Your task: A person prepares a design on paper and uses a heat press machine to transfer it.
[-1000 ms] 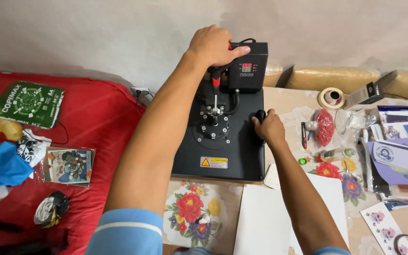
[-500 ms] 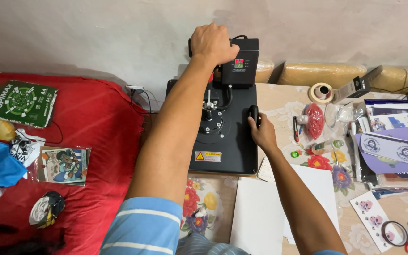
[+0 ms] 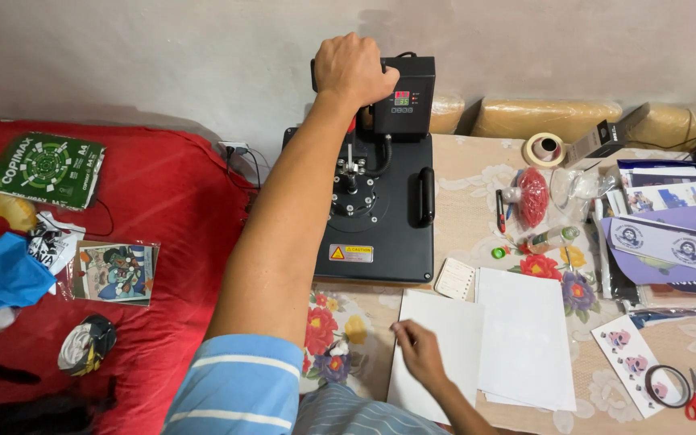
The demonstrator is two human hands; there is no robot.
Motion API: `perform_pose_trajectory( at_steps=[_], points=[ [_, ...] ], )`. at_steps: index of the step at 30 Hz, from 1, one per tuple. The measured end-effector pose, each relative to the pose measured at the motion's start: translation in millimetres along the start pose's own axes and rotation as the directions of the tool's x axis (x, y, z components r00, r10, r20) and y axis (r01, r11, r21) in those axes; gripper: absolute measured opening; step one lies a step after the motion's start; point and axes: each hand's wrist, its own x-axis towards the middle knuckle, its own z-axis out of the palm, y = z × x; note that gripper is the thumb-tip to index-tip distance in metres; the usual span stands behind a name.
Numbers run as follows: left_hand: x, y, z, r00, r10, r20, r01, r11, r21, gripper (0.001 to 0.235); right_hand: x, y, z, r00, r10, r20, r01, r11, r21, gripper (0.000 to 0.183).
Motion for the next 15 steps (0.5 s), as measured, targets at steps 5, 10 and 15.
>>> perform_pose_trajectory(
  at_steps=[5, 10, 15],
  points=[
    [-14, 2, -13, 1.0, -0.011, -0.012, 0.011, 1.0, 0.022, 0.039, -69, 9, 36, 0.923, -0.016, 0.383, 0.033, 0.999, -0.039, 0.033],
    [-27, 6, -23, 1.0, -0.021, -0.004, 0.021, 0.999, 0.024, 0.037, -88, 10, 39, 0.799, -0.036, 0.6, 0.115, 0.989, -0.094, 0.025],
    [-32, 6, -18, 0.989, 0.02, -0.146, -0.015, 0.999, 0.038, 0.031, -61, 47, 68, 0.842, -0.069, 0.535, 0.258, 0.923, -0.286, 0.028]
  ],
)
